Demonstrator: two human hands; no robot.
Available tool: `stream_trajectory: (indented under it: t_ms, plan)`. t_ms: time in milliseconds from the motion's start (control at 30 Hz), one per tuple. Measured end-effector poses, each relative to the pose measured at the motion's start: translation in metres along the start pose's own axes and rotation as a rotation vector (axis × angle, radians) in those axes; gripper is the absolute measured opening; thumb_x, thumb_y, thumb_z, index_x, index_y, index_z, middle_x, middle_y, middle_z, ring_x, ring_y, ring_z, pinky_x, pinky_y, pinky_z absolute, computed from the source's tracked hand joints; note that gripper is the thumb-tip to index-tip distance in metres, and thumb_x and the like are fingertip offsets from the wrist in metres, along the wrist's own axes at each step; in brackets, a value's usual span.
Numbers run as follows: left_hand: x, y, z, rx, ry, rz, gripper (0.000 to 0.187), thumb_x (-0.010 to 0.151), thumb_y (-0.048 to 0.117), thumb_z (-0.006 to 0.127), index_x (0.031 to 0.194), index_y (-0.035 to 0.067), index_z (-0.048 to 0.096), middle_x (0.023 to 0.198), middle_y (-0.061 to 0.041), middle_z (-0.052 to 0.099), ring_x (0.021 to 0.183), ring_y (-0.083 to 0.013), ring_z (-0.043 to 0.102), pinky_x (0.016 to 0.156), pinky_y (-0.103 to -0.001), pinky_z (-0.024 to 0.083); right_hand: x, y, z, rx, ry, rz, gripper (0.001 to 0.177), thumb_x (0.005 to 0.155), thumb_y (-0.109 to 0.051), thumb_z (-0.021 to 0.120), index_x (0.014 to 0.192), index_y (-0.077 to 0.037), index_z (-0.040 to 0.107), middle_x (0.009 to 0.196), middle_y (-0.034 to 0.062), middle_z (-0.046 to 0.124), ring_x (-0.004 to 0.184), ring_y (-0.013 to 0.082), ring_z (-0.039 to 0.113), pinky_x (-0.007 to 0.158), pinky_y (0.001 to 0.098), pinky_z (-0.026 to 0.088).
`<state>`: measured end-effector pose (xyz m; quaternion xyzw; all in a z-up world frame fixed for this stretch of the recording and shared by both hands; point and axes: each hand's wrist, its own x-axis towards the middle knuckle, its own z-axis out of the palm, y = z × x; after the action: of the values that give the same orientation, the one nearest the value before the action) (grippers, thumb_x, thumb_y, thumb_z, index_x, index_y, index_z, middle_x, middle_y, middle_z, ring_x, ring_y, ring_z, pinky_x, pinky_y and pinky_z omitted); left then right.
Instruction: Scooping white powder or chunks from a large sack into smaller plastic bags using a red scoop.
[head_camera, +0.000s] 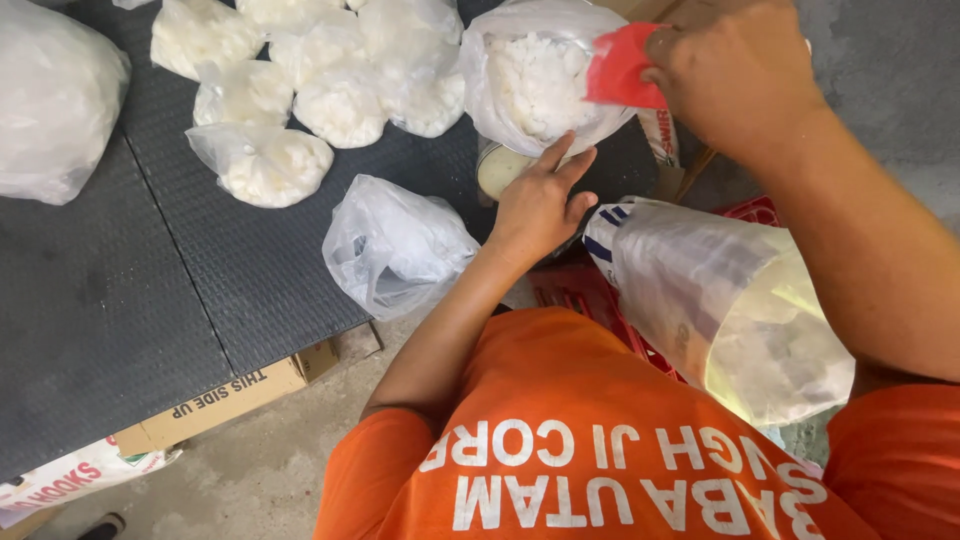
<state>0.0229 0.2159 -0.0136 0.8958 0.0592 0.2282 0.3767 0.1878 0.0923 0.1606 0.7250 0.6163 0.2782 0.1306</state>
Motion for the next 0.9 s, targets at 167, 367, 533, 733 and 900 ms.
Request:
stream_trajectory:
  t_ms: [167,367,533,733,900]
  plan:
    - [0.000,0.003,-0.003,-0.018,-0.009,0.012,0.055,0.087,0.028,0.078,0.138,0.015,0.064,0.150,-0.016,0.054,0.117,-0.0393,0.067,0.094,-0.044,0.057,-0.017,-0.001,-0.015,0.052,0.085,0.071,0.019,0.087,-0.030,0.077,0.095,-0.014,0.073,0.094,-0.0015,0.071,0.090,0.0169,0.069,0.082,0.0347,0.049]
    - [-0.005,0.008,-0.002,-0.014,0.021,0.024,0.056,0.087,0.028,0.078,0.139,0.016,0.062,0.152,-0.015,0.054,0.116,-0.0372,0.068,0.094,-0.044,0.058,-0.058,-0.007,-0.028,0.200,0.163,0.192,0.024,0.086,-0.023,0.080,0.107,-0.012,0.075,0.092,0.0019,0.068,0.089,0.0223,0.066,0.088,0.0380,0.047]
    - [-0.012,0.026,0.001,-0.055,0.034,-0.042,0.056,0.088,0.027,0.077,0.141,0.017,0.062,0.155,-0.014,0.051,0.112,-0.0341,0.070,0.091,-0.043,0.059,-0.121,-0.025,-0.030,0.358,0.213,0.287,0.020,0.091,-0.009,0.077,0.109,-0.004,0.071,0.110,0.0078,0.072,0.090,0.0285,0.060,0.084,0.0371,0.041]
    - [-0.027,0.068,0.018,-0.127,0.071,0.057,0.055,0.092,0.029,0.075,0.143,0.019,0.059,0.161,-0.011,0.044,0.120,-0.0312,0.069,0.094,-0.040,0.060,-0.188,-0.053,-0.017,0.996,0.387,0.929,0.020,0.103,-0.006,0.072,0.119,0.004,0.068,0.113,0.0108,0.071,0.095,0.0144,0.062,0.089,0.0266,0.051]
    - [-0.047,0.109,0.055,-0.180,-0.015,0.180,0.055,0.096,0.029,0.074,0.147,0.020,0.056,0.166,-0.010,0.039,0.132,-0.0292,0.064,0.100,-0.038,0.059,-0.266,-0.062,-0.003,1.119,0.591,1.096,0.021,0.106,-0.002,0.079,0.121,0.007,0.068,0.104,0.0074,0.069,0.092,0.0114,0.062,0.091,0.0247,0.055]
